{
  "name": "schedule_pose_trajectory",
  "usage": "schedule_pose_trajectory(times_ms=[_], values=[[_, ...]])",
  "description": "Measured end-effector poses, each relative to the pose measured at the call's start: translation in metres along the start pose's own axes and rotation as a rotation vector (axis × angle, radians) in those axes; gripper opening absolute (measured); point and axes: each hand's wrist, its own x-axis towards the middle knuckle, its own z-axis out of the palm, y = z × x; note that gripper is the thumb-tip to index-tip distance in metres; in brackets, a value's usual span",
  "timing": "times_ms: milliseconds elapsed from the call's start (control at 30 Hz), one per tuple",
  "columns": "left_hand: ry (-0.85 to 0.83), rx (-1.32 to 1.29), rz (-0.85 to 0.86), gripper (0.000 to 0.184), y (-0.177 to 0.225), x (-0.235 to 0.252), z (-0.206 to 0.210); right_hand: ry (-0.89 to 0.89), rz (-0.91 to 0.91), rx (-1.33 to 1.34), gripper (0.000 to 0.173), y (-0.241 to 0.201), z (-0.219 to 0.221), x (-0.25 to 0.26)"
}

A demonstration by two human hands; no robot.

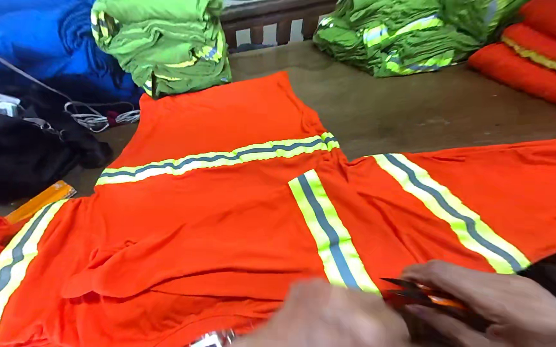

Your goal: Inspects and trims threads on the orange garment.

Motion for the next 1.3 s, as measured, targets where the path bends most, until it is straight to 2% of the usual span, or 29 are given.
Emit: schedule_pose_trajectory(times_ms=[100, 167, 267, 333, 400, 467, 600, 733, 833, 900, 967, 1033, 1100, 1200, 1300], values=[[0.22, 0.206, -0.029, 0.021, -0.035, 0.04, -0.037, 0.217, -0.031, -0.178, 0.02, 0.008, 0.022, -0.004], [0.247, 0.307, -0.188, 0.027, -0.066, 0.068, -0.052, 0.249, -0.001, -0.204, 0.016, 0.0, 0.025, 0.001], [0.14, 0.291, -0.493, 0.05, -0.103, 0.105, -0.056, 0.349, -0.066, -0.305, 0.013, 0.003, 0.033, 0.006], [0.063, 0.243, -0.585, 0.048, -0.116, 0.123, -0.049, 0.436, -0.126, -0.342, 0.016, 0.017, 0.04, 0.003], [0.03, 0.182, -0.573, 0.033, -0.121, 0.138, -0.04, 0.415, -0.132, -0.304, 0.016, 0.02, 0.038, -0.004], [0.047, 0.131, -0.538, 0.026, -0.119, 0.152, -0.031, 0.367, -0.12, -0.285, 0.014, 0.02, 0.04, -0.009], [0.077, 0.158, -0.487, 0.024, -0.134, 0.162, 0.002, 0.32, -0.104, -0.243, 0.011, 0.031, 0.051, -0.012], [0.14, 0.102, -0.467, 0.025, -0.136, 0.151, 0.008, 0.292, -0.037, 0.114, 0.019, 0.027, 0.013, -0.006], [0.214, 0.127, -0.386, 0.042, -0.113, 0.115, -0.006, 0.433, 0.107, 0.35, 0.023, -0.001, -0.003, 0.022], [0.24, 0.223, -0.306, 0.044, -0.088, 0.072, -0.02, 0.545, 0.159, 0.355, 0.022, -0.024, 0.001, 0.055], [0.209, 0.33, -0.28, 0.045, -0.079, 0.021, -0.035, 0.545, 0.125, 0.271, 0.025, -0.033, 0.014, 0.087], [0.165, 0.457, -0.361, 0.048, -0.092, -0.037, -0.048, 0.482, 0.07, 0.19, 0.028, -0.027, 0.036, 0.116], [0.191, 0.596, -0.511, 0.048, -0.11, -0.096, -0.075, 0.397, 0.085, 0.123, 0.026, -0.013, 0.06, 0.139], [0.369, 0.663, -0.729, 0.043, -0.122, -0.165, -0.129, 0.338, 0.088, 0.008, 0.033, 0.003, 0.082, 0.149], [0.64, 0.514, -0.869, 0.031, -0.114, -0.196, -0.158, 0.347, 0.022, -0.063, 0.036, 0.006, 0.088, 0.149]])
